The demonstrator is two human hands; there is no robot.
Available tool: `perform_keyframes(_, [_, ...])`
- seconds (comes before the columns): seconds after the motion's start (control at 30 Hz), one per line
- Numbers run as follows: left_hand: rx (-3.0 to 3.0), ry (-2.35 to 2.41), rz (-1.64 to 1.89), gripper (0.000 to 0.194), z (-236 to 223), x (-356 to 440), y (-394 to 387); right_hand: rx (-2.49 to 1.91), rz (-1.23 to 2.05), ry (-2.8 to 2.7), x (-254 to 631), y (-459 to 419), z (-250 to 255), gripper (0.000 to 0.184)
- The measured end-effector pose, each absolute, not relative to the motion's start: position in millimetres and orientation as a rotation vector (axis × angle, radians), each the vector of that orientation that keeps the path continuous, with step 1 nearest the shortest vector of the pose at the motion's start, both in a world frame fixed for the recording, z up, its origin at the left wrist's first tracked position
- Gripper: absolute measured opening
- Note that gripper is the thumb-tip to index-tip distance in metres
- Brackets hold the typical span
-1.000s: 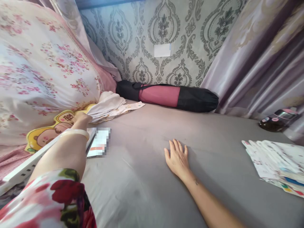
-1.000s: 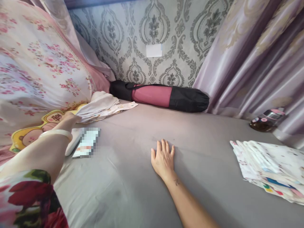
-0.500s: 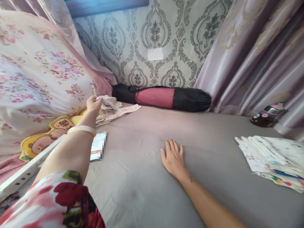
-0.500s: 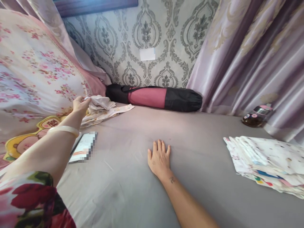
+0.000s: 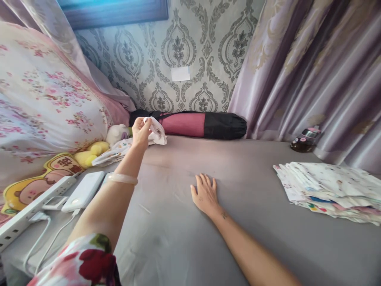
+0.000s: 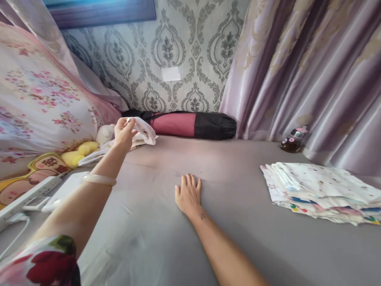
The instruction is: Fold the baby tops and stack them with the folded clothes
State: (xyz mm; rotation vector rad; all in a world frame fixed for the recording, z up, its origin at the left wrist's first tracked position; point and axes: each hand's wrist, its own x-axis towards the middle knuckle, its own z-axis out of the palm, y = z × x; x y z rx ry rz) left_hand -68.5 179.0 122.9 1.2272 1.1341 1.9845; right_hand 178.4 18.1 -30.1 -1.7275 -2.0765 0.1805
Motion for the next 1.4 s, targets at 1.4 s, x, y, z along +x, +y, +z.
perform_keyframes(1.4, [2.398,1.183,1.348,0.032,60,126,54,-1.131,0.832,-0.67,245,56,44,0.032])
